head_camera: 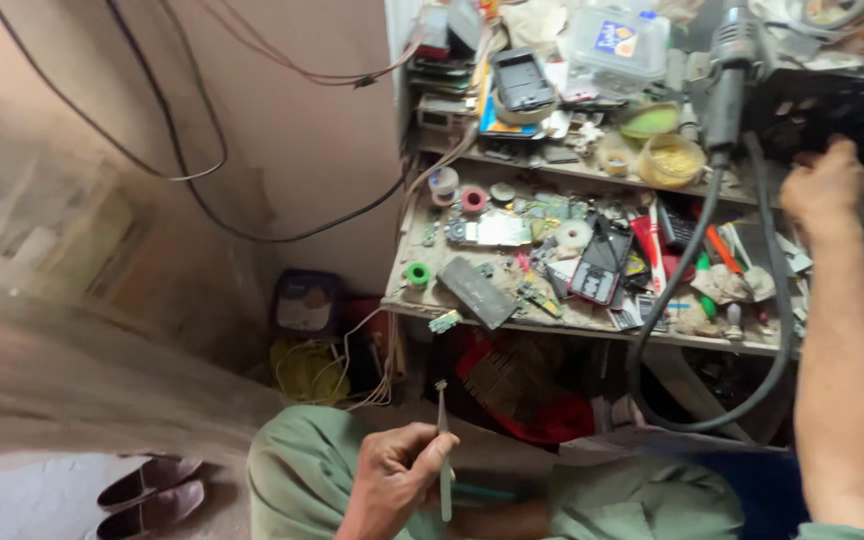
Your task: The person sits on the floor and uses a hot air gun to heat a small green circuit board. They then use a toothbrush to scrub the board and tweezers to pick at components. The person handles the circuit board and tools on a cluttered workbench.
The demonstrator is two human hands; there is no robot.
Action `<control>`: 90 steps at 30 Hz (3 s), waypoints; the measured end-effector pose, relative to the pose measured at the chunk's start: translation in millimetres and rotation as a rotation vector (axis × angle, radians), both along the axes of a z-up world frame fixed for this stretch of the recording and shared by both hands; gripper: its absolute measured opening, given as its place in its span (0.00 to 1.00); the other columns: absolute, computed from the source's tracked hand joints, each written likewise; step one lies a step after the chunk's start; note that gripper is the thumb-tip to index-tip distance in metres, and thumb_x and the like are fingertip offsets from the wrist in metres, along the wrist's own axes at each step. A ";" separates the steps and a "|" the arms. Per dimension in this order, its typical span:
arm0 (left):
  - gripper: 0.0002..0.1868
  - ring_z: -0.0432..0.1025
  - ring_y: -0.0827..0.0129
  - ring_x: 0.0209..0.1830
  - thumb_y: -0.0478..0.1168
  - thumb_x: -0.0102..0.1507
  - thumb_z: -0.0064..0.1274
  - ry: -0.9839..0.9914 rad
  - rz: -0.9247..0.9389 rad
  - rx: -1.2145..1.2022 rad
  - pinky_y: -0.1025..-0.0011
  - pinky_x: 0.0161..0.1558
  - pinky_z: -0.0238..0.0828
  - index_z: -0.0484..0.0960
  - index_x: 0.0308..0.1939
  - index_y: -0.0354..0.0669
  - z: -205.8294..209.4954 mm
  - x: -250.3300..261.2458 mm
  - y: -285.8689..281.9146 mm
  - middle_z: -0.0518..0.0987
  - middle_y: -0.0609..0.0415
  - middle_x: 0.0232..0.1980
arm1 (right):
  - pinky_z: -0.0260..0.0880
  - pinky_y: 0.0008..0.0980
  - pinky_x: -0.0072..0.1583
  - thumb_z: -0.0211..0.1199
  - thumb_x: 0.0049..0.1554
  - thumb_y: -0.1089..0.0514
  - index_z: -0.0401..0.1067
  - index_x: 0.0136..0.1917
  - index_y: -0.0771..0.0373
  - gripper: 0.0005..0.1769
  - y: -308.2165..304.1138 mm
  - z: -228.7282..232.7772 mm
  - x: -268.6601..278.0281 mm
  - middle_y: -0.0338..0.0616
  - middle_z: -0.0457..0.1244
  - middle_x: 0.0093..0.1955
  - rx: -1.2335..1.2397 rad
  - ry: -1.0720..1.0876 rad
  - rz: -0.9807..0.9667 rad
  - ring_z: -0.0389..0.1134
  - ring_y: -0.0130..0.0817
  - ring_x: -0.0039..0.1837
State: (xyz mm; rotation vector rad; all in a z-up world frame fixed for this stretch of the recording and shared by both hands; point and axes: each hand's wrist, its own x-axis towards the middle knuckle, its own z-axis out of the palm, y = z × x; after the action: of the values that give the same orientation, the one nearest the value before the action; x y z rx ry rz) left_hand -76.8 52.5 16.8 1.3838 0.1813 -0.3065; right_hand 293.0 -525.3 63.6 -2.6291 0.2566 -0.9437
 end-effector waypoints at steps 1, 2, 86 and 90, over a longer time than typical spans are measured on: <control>0.13 0.71 0.77 0.15 0.42 0.65 0.58 0.055 -0.012 -0.074 0.76 0.18 0.67 0.88 0.39 0.33 2.7 -1.0 1.5 0.81 0.53 0.22 | 0.68 0.51 0.63 0.54 0.58 0.70 0.62 0.70 0.73 0.26 -0.5 1.6 -3.3 0.60 0.69 0.58 0.022 -0.029 0.005 0.70 0.58 0.58; 0.13 0.71 0.76 0.15 0.42 0.66 0.56 0.109 -0.023 -0.149 0.76 0.18 0.66 0.87 0.40 0.33 4.4 -1.6 2.4 0.81 0.53 0.22 | 0.67 0.50 0.62 0.54 0.58 0.70 0.62 0.71 0.73 0.28 -0.7 2.2 -6.9 0.59 0.69 0.58 0.045 -0.058 0.011 0.70 0.56 0.58; 0.07 0.77 0.61 0.28 0.40 0.62 0.57 -0.741 0.239 1.448 0.63 0.28 0.74 0.82 0.39 0.40 46.3 100.4 32.8 0.76 0.51 0.32 | 0.59 0.16 0.45 0.66 0.57 0.70 0.71 0.63 0.69 0.20 247.4 -31.4 -320.5 0.44 0.66 0.67 0.687 -0.036 0.381 0.59 0.17 0.45; 0.07 0.78 0.62 0.30 0.42 0.63 0.55 -0.687 0.161 1.540 0.64 0.29 0.75 0.82 0.36 0.43 46.7 104.5 33.4 0.75 0.52 0.33 | 0.68 0.19 0.58 0.63 0.58 0.70 0.69 0.64 0.70 0.20 247.6 -31.8 -317.0 0.46 0.65 0.69 0.737 -0.064 0.477 0.67 0.21 0.58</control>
State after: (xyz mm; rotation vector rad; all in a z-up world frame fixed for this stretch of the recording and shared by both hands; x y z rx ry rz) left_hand 27.6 85.9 63.5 2.8664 -0.0995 0.6194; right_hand -24.0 -277.8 31.9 -1.8542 -0.0433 -0.6076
